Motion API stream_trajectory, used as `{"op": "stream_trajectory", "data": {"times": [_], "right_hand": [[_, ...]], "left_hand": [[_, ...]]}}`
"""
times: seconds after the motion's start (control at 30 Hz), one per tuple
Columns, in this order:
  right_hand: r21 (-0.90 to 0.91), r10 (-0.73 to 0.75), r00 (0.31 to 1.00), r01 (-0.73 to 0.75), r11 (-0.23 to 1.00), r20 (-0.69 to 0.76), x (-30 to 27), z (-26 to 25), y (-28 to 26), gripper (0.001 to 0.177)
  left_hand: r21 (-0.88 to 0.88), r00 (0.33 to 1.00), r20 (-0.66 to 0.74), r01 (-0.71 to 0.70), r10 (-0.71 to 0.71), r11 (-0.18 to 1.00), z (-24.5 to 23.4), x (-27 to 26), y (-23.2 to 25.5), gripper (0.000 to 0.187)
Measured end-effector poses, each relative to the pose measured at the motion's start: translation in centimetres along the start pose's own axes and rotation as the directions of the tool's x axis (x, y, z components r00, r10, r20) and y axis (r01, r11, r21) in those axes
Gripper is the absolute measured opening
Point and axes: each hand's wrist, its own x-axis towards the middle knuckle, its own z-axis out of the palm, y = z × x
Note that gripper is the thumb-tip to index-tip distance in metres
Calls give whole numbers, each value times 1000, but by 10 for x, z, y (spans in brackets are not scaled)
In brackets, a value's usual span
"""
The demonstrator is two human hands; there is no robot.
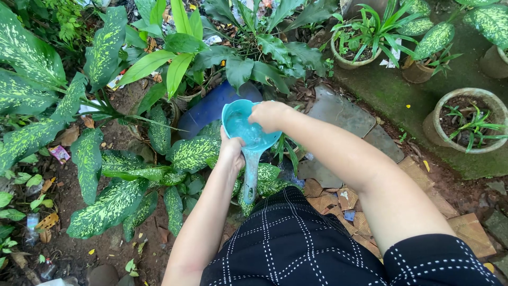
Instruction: Watering various potted plants in a backyard garden using a small heart-shaped scoop.
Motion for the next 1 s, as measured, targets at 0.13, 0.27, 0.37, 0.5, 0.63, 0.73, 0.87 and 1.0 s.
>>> {"op": "stream_trajectory", "data": {"times": [0.13,0.27,0.37,0.5,0.63,0.73,0.87,1.0], "right_hand": [[32,-8,1000,8,999,1,10,29,9,37],[-32,119,991,-117,993,68,12,24,21,16],[-32,167,985,-166,986,41,2,-8,28,14],[-76,249,968,-252,965,-39,-18,-50,31,14],[-101,283,956,-290,952,-78,-18,-49,30,36],[28,187,974,-185,982,-125,-11,-34,19,19],[-11,80,985,-82,997,-154,-8,-13,-1,26],[-268,70,990,-100,958,-120,-4,9,-14,18]], "left_hand": [[-3,1000,-10,25,-25,1000,5,-5,5,103],[-17,1000,-22,20,-20,1000,2,-3,5,104],[-5,998,-40,38,-38,999,4,-10,10,104],[32,998,-47,44,-43,999,5,-17,13,104],[19,1000,-7,14,-14,1000,3,-15,11,103],[-15,998,-33,52,-52,999,3,-13,8,103],[-11,998,-42,54,-55,998,1,-8,1,102],[-27,1000,-8,29,-29,999,-5,-2,-9,101]]}}
